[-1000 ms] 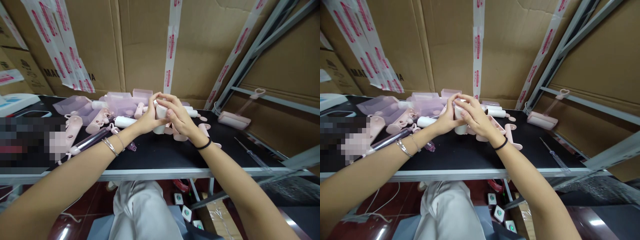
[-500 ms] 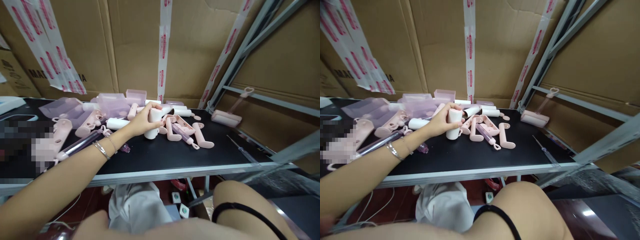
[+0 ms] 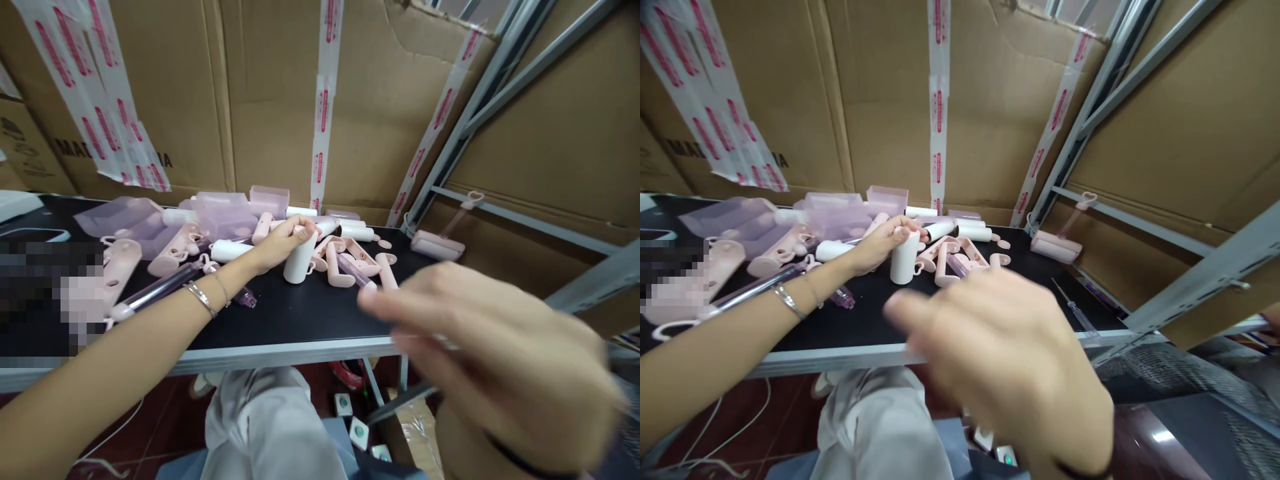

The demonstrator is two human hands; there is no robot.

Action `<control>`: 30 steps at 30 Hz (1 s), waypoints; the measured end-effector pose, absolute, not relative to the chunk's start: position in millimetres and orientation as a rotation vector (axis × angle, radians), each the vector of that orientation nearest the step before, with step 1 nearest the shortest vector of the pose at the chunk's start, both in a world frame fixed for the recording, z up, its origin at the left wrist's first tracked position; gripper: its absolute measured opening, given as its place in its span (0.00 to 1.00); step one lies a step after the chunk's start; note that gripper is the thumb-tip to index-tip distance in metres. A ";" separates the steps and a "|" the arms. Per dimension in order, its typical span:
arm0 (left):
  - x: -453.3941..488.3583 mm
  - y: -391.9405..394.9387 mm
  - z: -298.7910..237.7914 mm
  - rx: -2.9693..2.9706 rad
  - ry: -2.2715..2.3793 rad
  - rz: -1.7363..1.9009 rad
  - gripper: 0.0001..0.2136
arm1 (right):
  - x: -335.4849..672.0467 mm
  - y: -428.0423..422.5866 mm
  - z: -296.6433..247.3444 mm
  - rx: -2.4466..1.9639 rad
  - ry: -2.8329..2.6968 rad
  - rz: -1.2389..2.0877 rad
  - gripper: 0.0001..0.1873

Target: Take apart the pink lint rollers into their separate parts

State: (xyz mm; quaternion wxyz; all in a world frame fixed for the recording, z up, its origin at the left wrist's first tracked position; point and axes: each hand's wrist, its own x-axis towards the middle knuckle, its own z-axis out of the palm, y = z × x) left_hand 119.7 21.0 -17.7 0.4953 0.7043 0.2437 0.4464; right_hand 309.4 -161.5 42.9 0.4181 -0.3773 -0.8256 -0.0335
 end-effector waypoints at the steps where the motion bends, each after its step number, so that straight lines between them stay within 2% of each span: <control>1: 120.3 21.2 -17.2 1.644 0.559 1.083 0.23 | 316.0 -149.3 43.3 -0.990 -2.048 -0.229 0.14; 3: 121.2 21.0 -15.4 1.519 0.545 1.073 0.22 | 318.0 -118.2 33.5 -1.156 -2.080 -0.353 0.11; 5: 121.3 20.2 -13.3 1.441 0.563 1.049 0.20 | 308.2 -86.1 14.3 -1.434 -2.192 -0.337 0.12; 8: 119.1 19.2 -11.0 1.461 0.516 1.002 0.21 | 290.3 -54.1 -15.6 -1.707 -2.227 -0.399 0.19; 13: 111.9 20.6 -10.4 1.594 0.452 0.877 0.26 | 285.5 -44.8 -36.6 -1.814 -2.211 -0.347 0.21; 20: 111.6 21.4 -16.2 1.846 0.547 0.656 0.20 | 283.4 -39.0 -32.2 -1.851 -2.091 -0.094 0.19; 24: 114.6 18.9 -16.9 1.825 0.559 0.826 0.19 | 293.5 -40.3 -14.8 -1.749 -1.865 -0.123 0.19; 27: 114.7 19.0 -14.7 1.680 0.577 1.021 0.24 | 300.4 -32.8 7.5 -1.446 -1.592 -0.168 0.20; 30: 113.2 22.6 -14.1 1.501 0.549 1.155 0.30 | 296.1 -11.0 26.4 -1.088 -1.548 -0.089 0.19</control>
